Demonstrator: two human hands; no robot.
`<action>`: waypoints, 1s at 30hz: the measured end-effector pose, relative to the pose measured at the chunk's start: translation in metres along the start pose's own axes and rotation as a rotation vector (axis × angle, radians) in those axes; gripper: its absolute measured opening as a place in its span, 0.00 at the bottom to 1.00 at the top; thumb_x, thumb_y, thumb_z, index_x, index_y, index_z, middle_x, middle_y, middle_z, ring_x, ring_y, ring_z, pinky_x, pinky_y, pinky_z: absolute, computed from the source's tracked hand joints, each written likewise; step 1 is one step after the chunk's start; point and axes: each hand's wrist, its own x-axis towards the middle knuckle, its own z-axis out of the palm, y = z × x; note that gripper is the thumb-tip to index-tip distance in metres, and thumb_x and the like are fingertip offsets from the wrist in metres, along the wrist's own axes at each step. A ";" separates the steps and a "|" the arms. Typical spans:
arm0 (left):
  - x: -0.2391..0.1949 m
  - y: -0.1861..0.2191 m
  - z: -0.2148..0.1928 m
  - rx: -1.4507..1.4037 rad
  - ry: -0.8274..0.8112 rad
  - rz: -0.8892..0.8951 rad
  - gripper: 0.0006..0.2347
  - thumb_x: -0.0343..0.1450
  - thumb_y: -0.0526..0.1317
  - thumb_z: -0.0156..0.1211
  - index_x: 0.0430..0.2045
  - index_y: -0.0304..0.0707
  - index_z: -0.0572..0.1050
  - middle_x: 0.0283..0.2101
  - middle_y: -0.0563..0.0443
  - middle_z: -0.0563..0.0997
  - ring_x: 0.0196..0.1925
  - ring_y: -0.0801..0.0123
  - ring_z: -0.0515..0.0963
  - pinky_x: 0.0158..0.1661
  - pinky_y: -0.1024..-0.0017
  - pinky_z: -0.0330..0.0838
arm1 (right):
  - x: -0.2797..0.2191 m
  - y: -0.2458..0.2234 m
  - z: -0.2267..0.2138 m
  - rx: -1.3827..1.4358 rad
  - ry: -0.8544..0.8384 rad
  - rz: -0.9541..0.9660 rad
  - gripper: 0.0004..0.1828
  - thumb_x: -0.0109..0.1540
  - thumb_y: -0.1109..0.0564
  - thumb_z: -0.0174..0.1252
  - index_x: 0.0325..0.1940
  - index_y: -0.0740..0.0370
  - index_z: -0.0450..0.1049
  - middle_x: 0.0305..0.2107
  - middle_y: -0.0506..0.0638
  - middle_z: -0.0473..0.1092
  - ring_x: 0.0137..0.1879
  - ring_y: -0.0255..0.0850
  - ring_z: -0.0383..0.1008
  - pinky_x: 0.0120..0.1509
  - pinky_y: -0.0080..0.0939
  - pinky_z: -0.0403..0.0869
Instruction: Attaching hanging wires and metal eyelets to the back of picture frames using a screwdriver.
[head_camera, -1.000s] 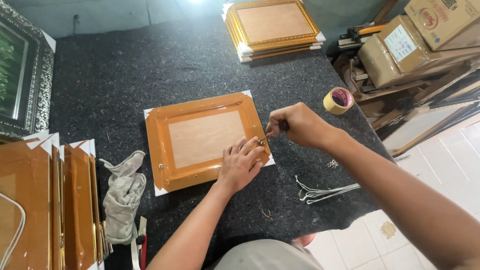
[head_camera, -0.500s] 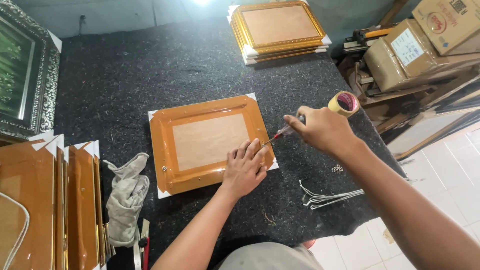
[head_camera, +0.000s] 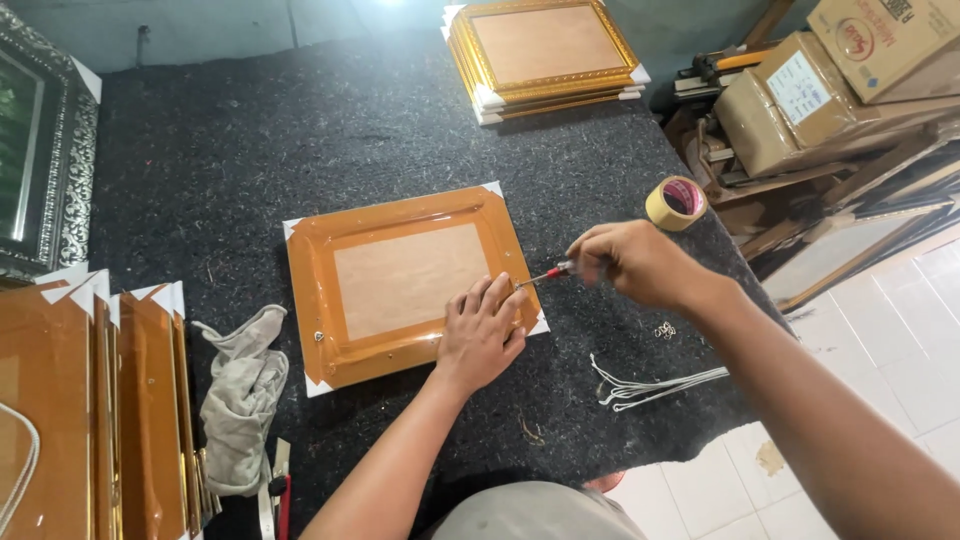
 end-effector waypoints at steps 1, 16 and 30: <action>-0.001 0.001 0.000 0.001 0.000 -0.002 0.20 0.62 0.47 0.48 0.49 0.54 0.61 0.54 0.48 0.60 0.57 0.57 0.58 0.48 0.59 0.52 | -0.003 -0.012 -0.003 0.001 -0.001 -0.002 0.13 0.46 0.74 0.46 0.18 0.60 0.72 0.29 0.49 0.75 0.33 0.45 0.74 0.40 0.41 0.72; -0.002 0.001 -0.001 -0.002 -0.029 -0.033 0.20 0.62 0.50 0.48 0.48 0.52 0.63 0.54 0.51 0.63 0.58 0.61 0.60 0.50 0.61 0.55 | -0.012 -0.025 0.023 -0.407 0.085 0.253 0.15 0.58 0.53 0.47 0.48 0.57 0.65 0.28 0.55 0.72 0.34 0.49 0.75 0.37 0.44 0.74; 0.000 0.002 0.001 0.019 0.031 -0.067 0.22 0.62 0.51 0.48 0.48 0.45 0.61 0.52 0.50 0.64 0.57 0.64 0.62 0.50 0.65 0.56 | 0.001 -0.060 -0.007 -0.387 -0.132 0.380 0.39 0.54 0.46 0.54 0.64 0.55 0.46 0.53 0.70 0.54 0.51 0.65 0.64 0.50 0.59 0.70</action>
